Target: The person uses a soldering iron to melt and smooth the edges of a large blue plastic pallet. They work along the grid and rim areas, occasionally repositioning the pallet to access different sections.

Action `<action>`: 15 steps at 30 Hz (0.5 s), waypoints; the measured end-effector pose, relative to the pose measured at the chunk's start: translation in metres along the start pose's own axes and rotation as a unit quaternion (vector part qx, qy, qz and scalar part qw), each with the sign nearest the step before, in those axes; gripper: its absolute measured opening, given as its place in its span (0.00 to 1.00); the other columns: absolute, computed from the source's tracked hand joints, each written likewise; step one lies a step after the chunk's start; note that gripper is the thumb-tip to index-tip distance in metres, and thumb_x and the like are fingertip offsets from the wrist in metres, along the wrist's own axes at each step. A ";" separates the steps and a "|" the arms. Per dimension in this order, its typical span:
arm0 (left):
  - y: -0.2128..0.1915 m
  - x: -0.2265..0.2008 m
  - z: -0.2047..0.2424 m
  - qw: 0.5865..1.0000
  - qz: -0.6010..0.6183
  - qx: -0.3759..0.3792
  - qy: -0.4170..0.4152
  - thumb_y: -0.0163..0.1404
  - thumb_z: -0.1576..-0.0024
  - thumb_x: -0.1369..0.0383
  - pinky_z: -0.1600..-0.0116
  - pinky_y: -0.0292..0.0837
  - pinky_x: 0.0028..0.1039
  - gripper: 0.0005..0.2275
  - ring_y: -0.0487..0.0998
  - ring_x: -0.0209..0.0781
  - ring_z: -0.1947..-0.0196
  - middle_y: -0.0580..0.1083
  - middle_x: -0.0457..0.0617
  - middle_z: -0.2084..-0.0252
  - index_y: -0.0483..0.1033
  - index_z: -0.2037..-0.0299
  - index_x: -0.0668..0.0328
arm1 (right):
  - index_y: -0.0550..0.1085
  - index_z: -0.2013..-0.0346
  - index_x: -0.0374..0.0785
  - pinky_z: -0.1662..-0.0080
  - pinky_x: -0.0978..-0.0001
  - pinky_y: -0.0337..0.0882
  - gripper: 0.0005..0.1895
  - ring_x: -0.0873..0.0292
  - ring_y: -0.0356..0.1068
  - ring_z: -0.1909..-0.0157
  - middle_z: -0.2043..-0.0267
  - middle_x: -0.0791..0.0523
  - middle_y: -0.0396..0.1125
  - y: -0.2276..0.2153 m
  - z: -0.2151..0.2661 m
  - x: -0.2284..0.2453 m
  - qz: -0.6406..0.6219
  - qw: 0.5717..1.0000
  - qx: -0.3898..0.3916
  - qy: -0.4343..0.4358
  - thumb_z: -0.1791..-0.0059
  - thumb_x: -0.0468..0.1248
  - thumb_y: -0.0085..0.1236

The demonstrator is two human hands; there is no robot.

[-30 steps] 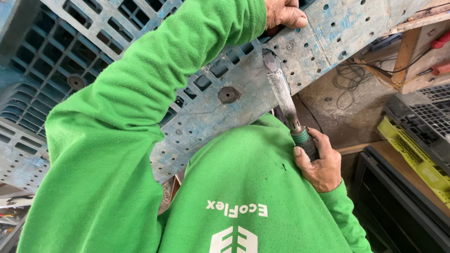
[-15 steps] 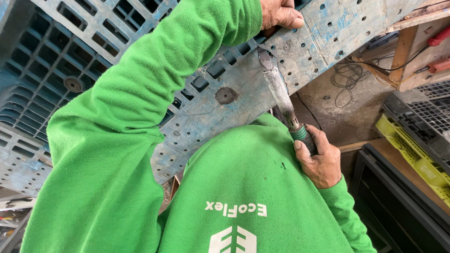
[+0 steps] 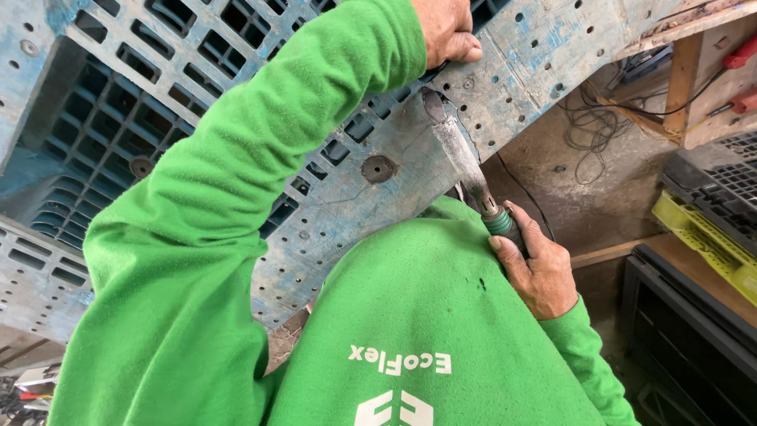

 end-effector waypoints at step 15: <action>-0.002 -0.002 0.010 0.999 0.004 -0.007 -0.050 0.46 0.33 0.45 0.75 0.68 0.44 0.25 0.73 0.51 0.85 0.75 0.55 0.81 0.83 0.70 0.57 | 0.68 0.35 0.32 0.54 0.64 0.74 0.27 0.53 0.78 0.57 0.56 0.45 0.75 -0.006 0.002 0.013 -0.021 0.999 0.003 0.040 0.47 0.41 0.57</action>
Point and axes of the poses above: each hand's wrist, its own z-axis away from the middle knuckle, its own y-axis out of the palm, x = y × z, the point moved 2 cm from there along -z, towards the middle knuckle
